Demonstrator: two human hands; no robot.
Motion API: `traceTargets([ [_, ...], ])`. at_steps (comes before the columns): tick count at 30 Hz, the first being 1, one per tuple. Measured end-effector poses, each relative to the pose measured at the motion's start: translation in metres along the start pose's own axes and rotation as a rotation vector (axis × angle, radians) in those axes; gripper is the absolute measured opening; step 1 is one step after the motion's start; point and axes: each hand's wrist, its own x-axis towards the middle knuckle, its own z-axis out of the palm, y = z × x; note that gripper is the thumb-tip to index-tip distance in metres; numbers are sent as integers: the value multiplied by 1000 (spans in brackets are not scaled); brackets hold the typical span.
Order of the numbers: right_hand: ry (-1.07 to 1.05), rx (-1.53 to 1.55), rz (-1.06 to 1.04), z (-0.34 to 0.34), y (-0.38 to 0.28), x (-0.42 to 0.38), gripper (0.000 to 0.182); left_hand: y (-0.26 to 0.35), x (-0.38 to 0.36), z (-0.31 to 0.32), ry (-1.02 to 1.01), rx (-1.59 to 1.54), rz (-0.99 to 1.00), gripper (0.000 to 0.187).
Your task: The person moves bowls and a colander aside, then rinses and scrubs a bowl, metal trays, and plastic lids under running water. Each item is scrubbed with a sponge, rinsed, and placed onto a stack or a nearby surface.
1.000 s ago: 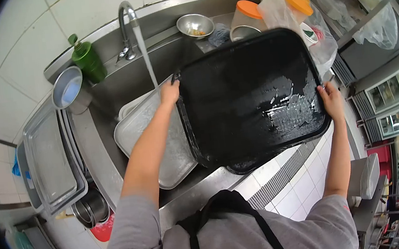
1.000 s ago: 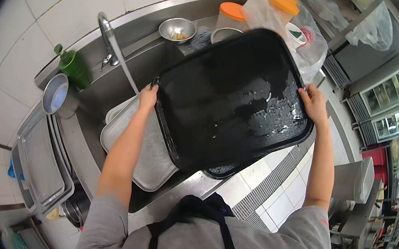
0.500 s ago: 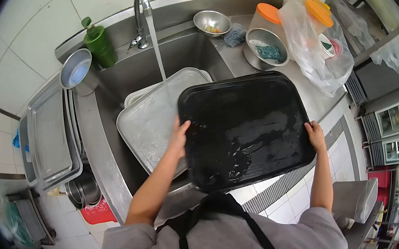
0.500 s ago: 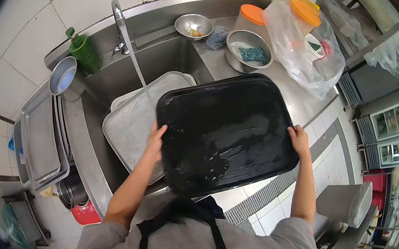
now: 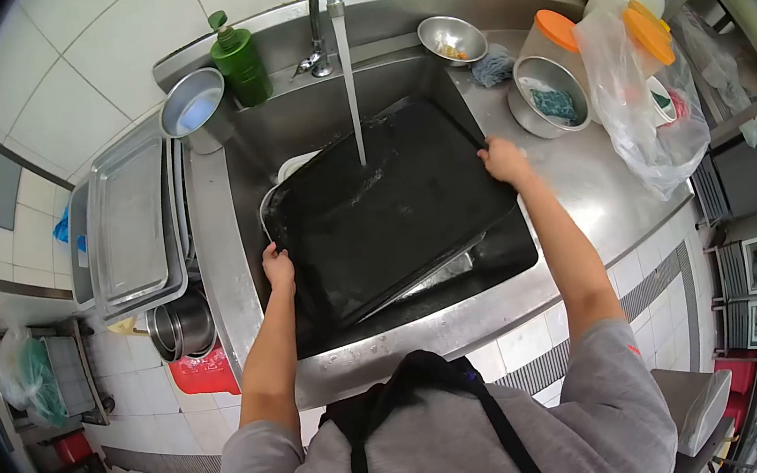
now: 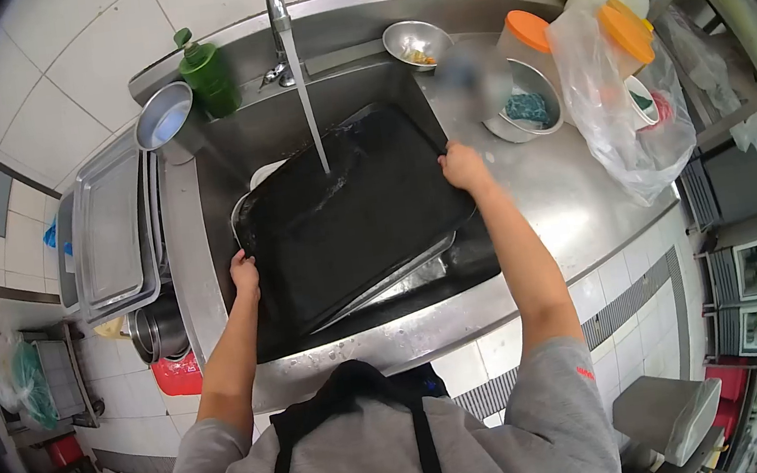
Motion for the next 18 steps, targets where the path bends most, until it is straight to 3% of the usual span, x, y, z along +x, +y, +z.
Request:
traceTargets([
  [3,-19,86,125,58,14,2,35,-4,4,1,-11,-79,5,42],
  [6,-105,215,322,108,23,-12,42,3,5,5,64,66,4,45],
  [8,-123,336,374,137,33,-23,43,38,-9,4,99,379,54,51],
  [11,-34,279,329,165,32,-34,45,37,-21,3,83,441,40,57],
  [13,148,272,192,172,29,-34,48,26,-24,7,116,347,46,61],
  [14,153,276,189,169,28,-28,48,15,-26,8,121,346,-113,60],
  [16,-80,399,342,151,21,-18,53,-23,-6,-1,84,365,-180,61],
  [18,-133,385,406,151,21,1,59,-20,-11,-3,65,232,-195,60],
])
